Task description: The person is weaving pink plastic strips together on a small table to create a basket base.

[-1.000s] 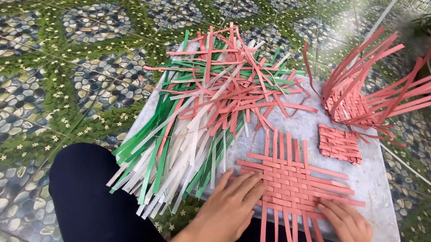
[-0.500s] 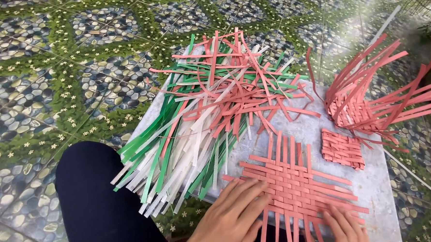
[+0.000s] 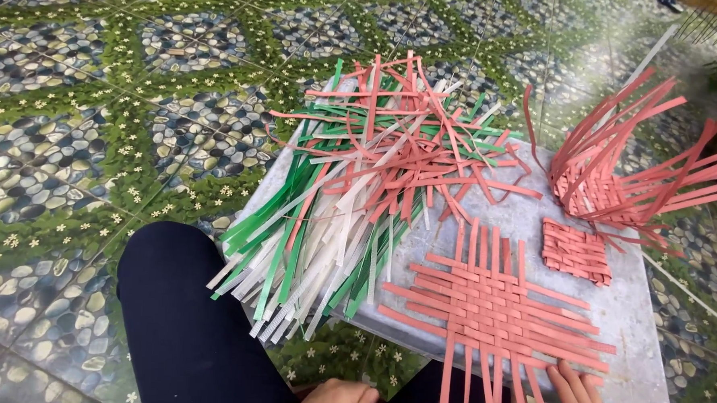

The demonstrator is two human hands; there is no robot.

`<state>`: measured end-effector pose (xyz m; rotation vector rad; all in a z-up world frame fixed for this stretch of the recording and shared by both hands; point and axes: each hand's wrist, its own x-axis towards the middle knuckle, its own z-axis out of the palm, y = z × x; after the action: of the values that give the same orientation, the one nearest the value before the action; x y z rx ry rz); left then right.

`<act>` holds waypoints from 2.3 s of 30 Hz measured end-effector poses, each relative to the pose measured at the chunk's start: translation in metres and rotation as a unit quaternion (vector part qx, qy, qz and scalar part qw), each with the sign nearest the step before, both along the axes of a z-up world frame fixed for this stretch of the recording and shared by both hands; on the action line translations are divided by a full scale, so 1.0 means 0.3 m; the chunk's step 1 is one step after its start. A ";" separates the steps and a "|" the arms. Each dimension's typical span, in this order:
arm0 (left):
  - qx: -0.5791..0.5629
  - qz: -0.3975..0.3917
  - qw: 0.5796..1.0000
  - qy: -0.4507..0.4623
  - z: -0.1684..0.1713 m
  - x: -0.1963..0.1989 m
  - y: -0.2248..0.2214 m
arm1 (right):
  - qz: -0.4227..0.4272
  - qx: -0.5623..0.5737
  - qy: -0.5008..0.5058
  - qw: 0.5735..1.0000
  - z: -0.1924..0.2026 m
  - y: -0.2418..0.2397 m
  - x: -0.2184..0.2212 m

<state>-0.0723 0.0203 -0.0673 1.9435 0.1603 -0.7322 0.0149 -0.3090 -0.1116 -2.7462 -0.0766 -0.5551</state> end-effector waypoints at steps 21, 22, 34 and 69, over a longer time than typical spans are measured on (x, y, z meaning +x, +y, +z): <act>0.164 -0.081 0.727 -0.661 0.129 0.225 -0.166 | 0.014 -0.134 -0.023 0.991 -0.394 -0.281 0.227; 0.161 -0.082 0.727 -0.663 0.124 0.241 -0.167 | 0.011 -0.135 -0.024 0.991 -0.415 -0.311 0.244; 0.095 -0.160 0.868 -0.461 0.240 0.365 -0.156 | 0.243 -0.068 -0.231 0.940 0.196 0.110 0.101; 0.077 -0.206 0.793 -0.568 0.223 0.246 -0.067 | 0.357 -0.094 0.030 0.929 0.236 0.025 0.134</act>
<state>0.0015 0.0002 -0.0004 2.2763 -0.9929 0.3091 0.0550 -0.3016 -0.0409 -2.6322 -1.1099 -0.2589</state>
